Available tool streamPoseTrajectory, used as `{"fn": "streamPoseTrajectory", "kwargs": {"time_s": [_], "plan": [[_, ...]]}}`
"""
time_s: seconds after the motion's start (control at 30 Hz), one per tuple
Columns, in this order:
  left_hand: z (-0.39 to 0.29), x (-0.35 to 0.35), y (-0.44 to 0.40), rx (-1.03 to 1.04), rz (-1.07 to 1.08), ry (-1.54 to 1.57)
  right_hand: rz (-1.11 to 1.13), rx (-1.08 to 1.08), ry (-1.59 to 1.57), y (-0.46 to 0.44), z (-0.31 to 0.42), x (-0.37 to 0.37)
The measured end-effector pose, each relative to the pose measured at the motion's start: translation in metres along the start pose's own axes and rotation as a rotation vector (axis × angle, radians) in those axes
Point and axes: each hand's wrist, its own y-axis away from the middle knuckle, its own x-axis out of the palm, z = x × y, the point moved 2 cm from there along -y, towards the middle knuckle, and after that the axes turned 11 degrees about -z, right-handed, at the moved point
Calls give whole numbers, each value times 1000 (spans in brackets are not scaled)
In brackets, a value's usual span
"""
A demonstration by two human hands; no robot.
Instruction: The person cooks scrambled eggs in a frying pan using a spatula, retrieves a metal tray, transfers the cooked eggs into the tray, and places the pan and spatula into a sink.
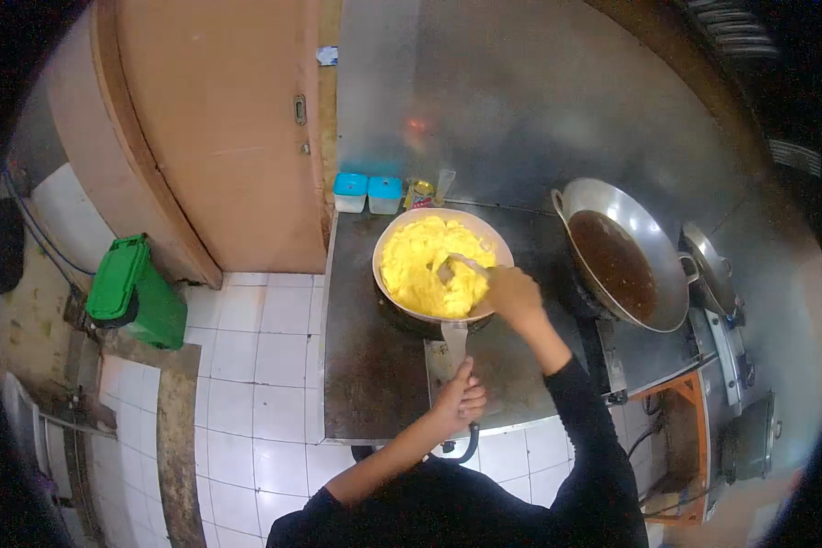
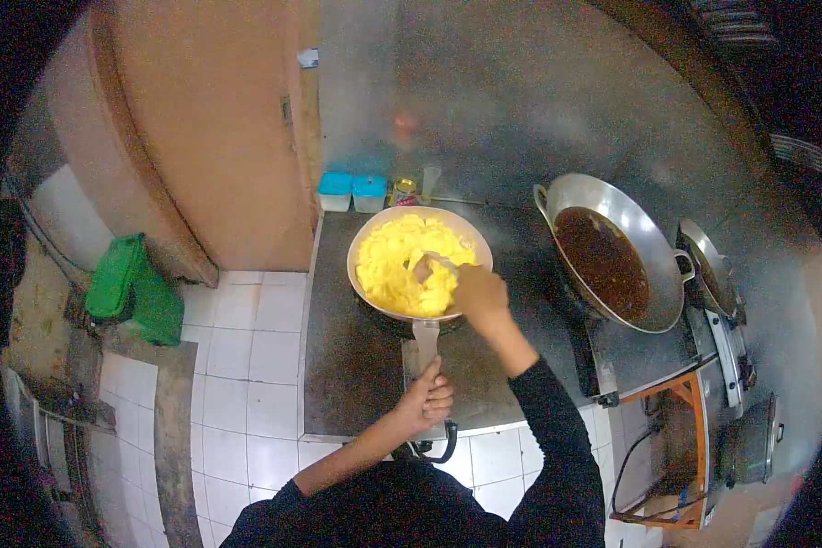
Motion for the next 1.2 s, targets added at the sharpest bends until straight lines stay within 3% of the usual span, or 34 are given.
{"fn": "streamPoseTrajectory", "kwargs": {"time_s": [0.07,0.2,0.27,0.37,0.43,0.53,0.6,0.67,0.77,0.97,1.1,1.17,1.2], "plan": [[-2,1,4,2,-15,-7,113,6,-48,-1,-31,-8],[-2,3,4,-12,-34,-3,77,171,-112,12,-35,-64],[1,5,5,27,-73,-36,100,367,-99,4,-35,-58],[3,8,10,88,-127,-83,-13,382,-118,-20,-54,24],[-1,11,19,84,-181,-115,71,383,-222,-42,-79,82],[-10,5,26,57,-185,-182,65,230,-460,-57,-71,80],[-19,-4,32,56,-191,-187,209,-88,-491,-82,-63,76],[-29,-6,42,24,-195,-229,277,-106,-435,-98,-58,58],[-50,-14,52,-3,-191,-265,294,-552,-258,-99,-42,14],[-59,-23,55,-37,-94,-281,227,-598,110,-23,-33,-65],[-62,-24,56,-49,-33,-245,218,-615,189,16,-22,-37],[-60,-24,56,-51,-11,-243,-9,-406,175,19,-5,15],[-60,-21,56,-20,-29,-232,-4,-331,117,10,1,36]]}}
